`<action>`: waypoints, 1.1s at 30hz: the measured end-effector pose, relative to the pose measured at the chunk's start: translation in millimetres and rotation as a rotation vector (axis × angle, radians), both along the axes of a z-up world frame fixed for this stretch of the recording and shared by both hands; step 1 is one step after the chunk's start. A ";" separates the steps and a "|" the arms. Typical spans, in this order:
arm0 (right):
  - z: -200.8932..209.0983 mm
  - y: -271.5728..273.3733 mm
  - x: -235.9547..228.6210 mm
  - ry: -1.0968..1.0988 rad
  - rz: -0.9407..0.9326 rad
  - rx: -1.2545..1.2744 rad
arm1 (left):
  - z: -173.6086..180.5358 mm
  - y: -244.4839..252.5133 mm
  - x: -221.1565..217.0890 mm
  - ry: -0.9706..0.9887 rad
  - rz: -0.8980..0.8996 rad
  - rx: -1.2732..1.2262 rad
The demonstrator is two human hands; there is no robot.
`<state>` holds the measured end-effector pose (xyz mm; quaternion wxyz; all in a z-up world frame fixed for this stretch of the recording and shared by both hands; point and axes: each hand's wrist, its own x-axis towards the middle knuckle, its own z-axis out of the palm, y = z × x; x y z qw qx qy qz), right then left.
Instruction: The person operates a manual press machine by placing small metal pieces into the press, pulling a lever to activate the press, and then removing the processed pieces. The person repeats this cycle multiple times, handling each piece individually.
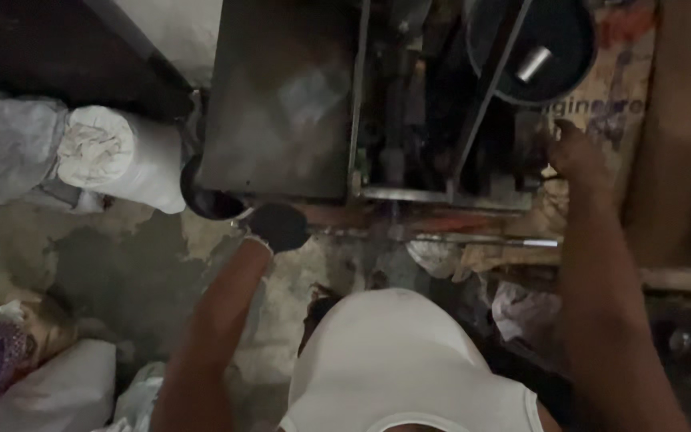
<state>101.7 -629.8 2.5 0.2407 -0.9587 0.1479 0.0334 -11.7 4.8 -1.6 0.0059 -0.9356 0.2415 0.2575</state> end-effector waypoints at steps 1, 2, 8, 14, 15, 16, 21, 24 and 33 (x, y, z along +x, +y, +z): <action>-3.1 -4.5 -10.6 0.082 0.025 -0.060 | 5.1 -0.4 -1.5 -0.027 -0.002 -0.008; -8.6 -5.4 -25.0 0.164 0.069 -0.122 | 10.3 0.3 -3.7 -0.054 -0.003 -0.017; -14.1 16.7 -70.0 0.067 -0.221 0.342 | 24.6 -3.8 -3.0 -0.075 -0.026 -0.006; -9.7 42.0 -96.7 -0.117 -0.415 0.517 | 12.0 0.5 -0.2 -0.035 -0.066 -0.013; -11.4 43.1 -97.4 -0.135 -0.407 0.519 | 9.3 0.7 -0.2 -0.050 -0.032 -0.057; -12.8 42.7 -95.3 -0.153 -0.400 0.521 | 6.9 1.1 -2.0 -0.066 -0.040 -0.064; -15.9 41.4 -87.7 -0.115 -0.407 0.539 | -0.7 8.2 -2.0 -0.074 -0.081 -0.133; -12.8 44.2 -102.1 -0.108 -0.378 0.349 | 5.0 32.9 4.7 -0.059 -0.090 -0.209; -10.7 53.7 -115.9 -0.466 -0.063 -0.110 | 27.7 50.5 1.0 -0.008 0.052 -0.058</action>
